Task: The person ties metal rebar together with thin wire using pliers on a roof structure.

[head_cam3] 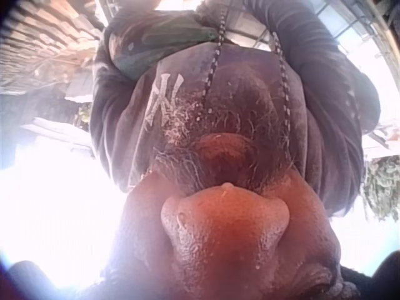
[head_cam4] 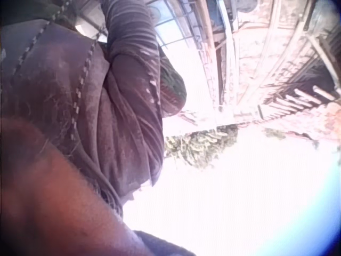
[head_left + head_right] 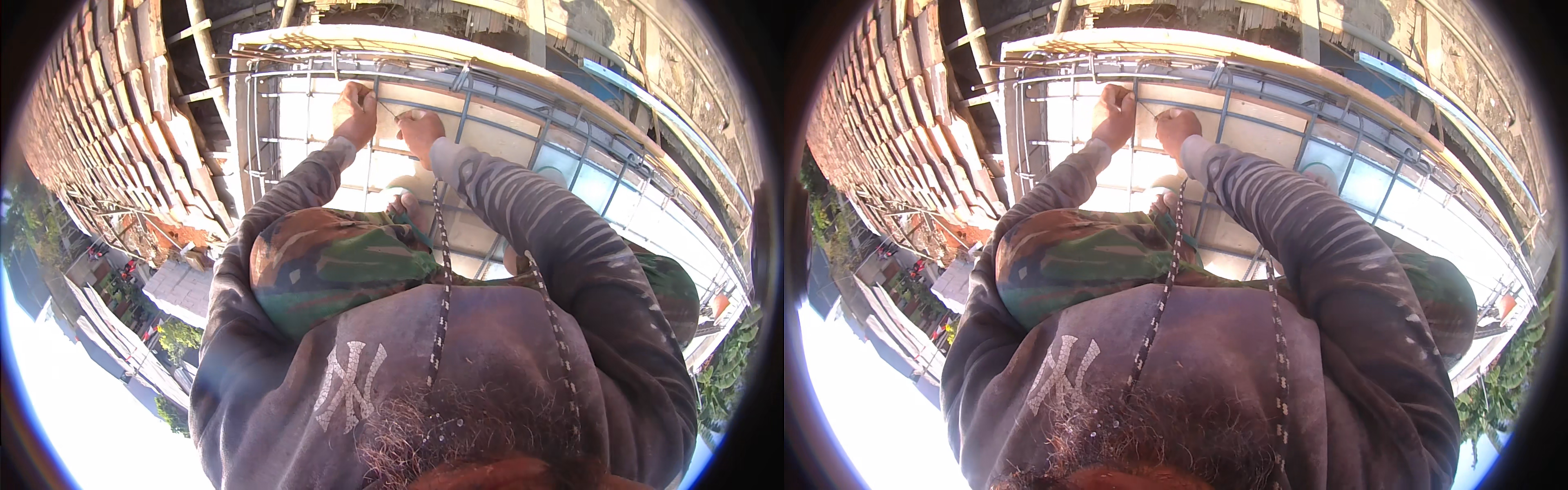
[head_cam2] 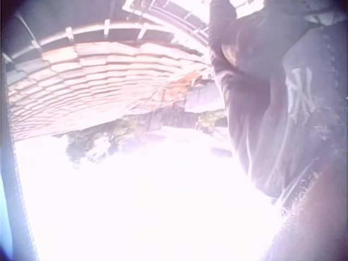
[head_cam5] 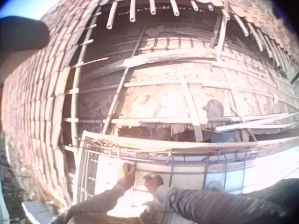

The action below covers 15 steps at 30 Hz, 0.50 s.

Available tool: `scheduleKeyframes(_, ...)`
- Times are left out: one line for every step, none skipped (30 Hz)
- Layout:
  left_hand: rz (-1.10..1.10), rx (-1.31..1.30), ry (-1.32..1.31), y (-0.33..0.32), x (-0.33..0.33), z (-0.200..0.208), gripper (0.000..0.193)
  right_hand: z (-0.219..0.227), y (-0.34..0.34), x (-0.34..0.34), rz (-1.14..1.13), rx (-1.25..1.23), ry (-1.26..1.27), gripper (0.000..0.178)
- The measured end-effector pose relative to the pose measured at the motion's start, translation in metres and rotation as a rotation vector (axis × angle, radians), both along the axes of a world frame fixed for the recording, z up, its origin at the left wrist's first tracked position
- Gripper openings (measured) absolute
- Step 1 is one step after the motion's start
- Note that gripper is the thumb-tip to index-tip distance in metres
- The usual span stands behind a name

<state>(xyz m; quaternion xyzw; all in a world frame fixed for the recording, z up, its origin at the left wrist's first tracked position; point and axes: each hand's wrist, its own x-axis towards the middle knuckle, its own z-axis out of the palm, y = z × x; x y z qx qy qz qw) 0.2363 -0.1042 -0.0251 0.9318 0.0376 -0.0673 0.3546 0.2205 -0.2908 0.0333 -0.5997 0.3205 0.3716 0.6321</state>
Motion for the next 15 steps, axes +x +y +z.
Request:
scheduleKeyframes(0.107, -0.145, 0.055, -0.017, 0.001, 0.016, 0.018, -0.001, -0.004, -0.001, -0.016, 0.009, 0.015, 0.019)
scheduleKeyframes(0.226, -0.280, 0.109, -0.026, -0.002, 0.029, 0.017, 0.002, -0.004, -0.001, -0.021, 0.027, 0.025, 0.019)
scheduleKeyframes(0.290, -0.386, 0.070, -0.024, -0.008, 0.034, 0.017, 0.020, 0.001, 0.000, 0.065, 0.009, -0.009, 0.019)
scheduleKeyframes(0.348, -0.494, 0.026, -0.024, -0.011, 0.036, 0.018, 0.033, 0.003, 0.004, 0.146, -0.011, -0.046, 0.019)
scheduleKeyframes(0.408, -0.601, -0.021, -0.020, -0.015, 0.038, 0.019, 0.042, 0.007, 0.007, 0.191, -0.023, -0.022, 0.018)
scheduleKeyframes(0.427, -0.653, -0.004, -0.019, -0.016, 0.039, 0.019, 0.047, 0.008, 0.010, 0.228, -0.044, 0.002, 0.018)
scheduleKeyframes(0.408, -0.631, 0.011, -0.016, -0.019, 0.040, 0.019, 0.052, 0.011, 0.014, 0.269, -0.062, 0.023, 0.019)
scheduleKeyframes(0.392, -0.609, 0.027, -0.012, -0.023, 0.041, 0.019, 0.041, 0.015, 0.011, 0.302, -0.075, 0.010, 0.018)
scheduleKeyframes(0.365, -0.594, 0.042, -0.012, -0.022, 0.039, 0.020, 0.013, 0.013, 0.004, 0.303, -0.068, -0.034, 0.018)
scheduleKeyframes(0.316, -0.600, -0.017, -0.024, -0.016, 0.035, 0.019, -0.035, -0.002, 0.005, 0.275, -0.052, -0.123, 0.017)
scheduleKeyframes(0.257, -0.614, -0.073, -0.044, -0.009, 0.027, 0.018, -0.083, -0.027, 0.000, 0.242, -0.035, -0.212, 0.017)
scheduleKeyframes(0.231, -0.608, -0.140, -0.051, -0.009, 0.023, 0.017, -0.101, -0.037, -0.002, 0.240, -0.019, -0.258, 0.016)
scheduleKeyframes(0.247, -0.566, -0.206, -0.040, -0.020, 0.019, 0.017, -0.082, -0.020, -0.001, 0.214, 0.010, -0.178, 0.017)
scheduleKeyframes(0.288, -0.534, -0.211, -0.030, -0.028, 0.014, 0.015, -0.061, -0.005, 0.001, 0.184, 0.032, -0.100, 0.018)
scheduleKeyframes(0.325, -0.482, -0.236, -0.017, -0.037, 0.015, 0.014, -0.006, 0.015, 0.007, 0.170, 0.028, -0.027, 0.018)
